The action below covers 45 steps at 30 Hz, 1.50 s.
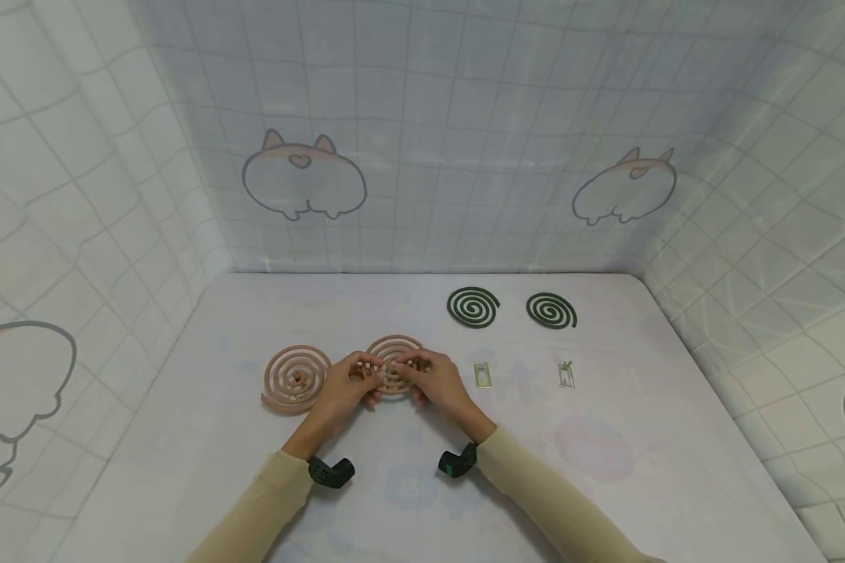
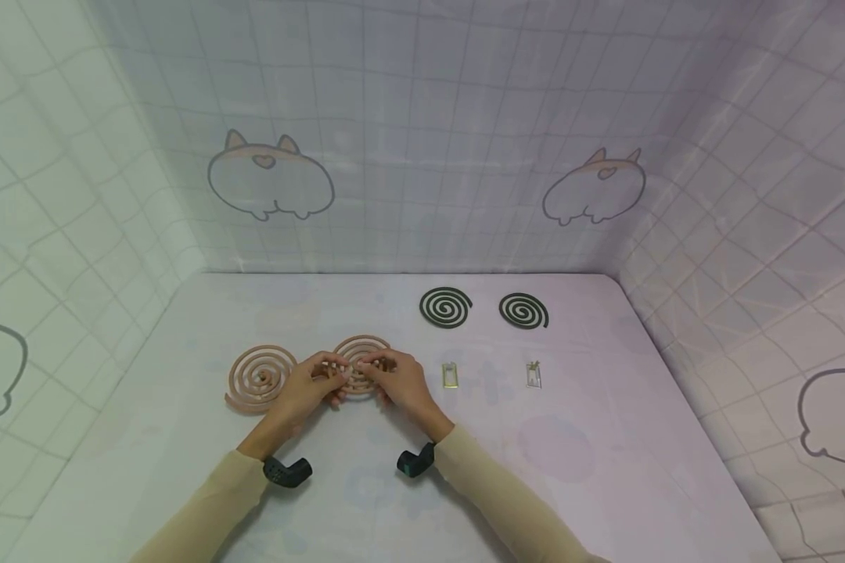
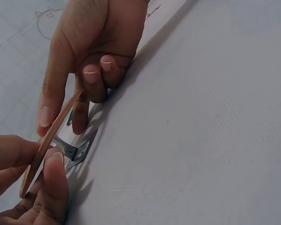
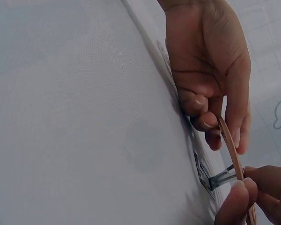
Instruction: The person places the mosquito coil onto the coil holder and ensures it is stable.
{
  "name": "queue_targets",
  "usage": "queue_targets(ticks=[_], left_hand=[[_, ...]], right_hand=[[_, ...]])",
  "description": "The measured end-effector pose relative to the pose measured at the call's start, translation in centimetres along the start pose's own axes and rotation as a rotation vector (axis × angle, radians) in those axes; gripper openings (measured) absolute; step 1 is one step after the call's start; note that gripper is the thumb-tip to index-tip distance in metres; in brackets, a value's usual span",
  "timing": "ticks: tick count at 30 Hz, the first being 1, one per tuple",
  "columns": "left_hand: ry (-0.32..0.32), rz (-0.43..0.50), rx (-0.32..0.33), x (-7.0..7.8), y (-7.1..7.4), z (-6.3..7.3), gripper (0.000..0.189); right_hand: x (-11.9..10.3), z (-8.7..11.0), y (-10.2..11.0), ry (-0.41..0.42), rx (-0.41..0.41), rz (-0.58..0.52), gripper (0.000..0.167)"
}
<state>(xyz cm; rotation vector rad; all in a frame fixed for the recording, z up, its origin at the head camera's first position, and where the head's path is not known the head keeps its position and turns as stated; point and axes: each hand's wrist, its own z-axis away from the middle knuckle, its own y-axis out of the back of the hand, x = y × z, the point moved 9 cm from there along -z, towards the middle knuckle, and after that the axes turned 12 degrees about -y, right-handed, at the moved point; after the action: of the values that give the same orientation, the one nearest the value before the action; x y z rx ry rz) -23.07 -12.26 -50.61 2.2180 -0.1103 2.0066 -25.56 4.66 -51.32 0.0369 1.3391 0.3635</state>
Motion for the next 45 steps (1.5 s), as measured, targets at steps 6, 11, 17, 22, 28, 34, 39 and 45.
queue_targets(ticks=[6,11,17,22,28,34,39,45], left_hand=[[-0.036,-0.115,-0.017,1.0,0.2,-0.1,0.028],[-0.08,-0.291,-0.008,1.8,0.7,-0.5,0.03],[-0.174,-0.555,0.014,3.0,1.3,-0.7,0.034],[-0.147,-0.621,0.053,3.4,1.8,-0.6,0.037],[-0.152,-0.557,0.055,4.0,1.9,-1.1,0.036],[-0.184,-0.485,0.03,5.3,0.8,-2.4,0.033],[-0.193,-0.401,-0.008,6.2,-0.9,-3.6,0.03],[-0.208,-0.368,-0.032,7.0,-2.9,-4.9,0.026]], right_hand=[[-0.3,0.3,0.6,0.018,-0.04,-0.007,0.027],[-0.5,0.6,1.3,0.024,-0.03,-0.003,0.03],[-0.2,0.5,2.0,0.023,-0.02,-0.026,0.031],[-0.3,0.6,2.6,0.02,-0.016,-0.032,0.031],[-1.2,1.0,3.6,0.027,-0.018,-0.042,0.032],[-2.0,1.0,4.9,0.063,-0.024,-0.062,0.032],[-2.6,1.0,6.2,0.074,-0.021,-0.098,0.037],[-2.9,1.0,8.1,0.062,0.006,-0.14,0.04]])
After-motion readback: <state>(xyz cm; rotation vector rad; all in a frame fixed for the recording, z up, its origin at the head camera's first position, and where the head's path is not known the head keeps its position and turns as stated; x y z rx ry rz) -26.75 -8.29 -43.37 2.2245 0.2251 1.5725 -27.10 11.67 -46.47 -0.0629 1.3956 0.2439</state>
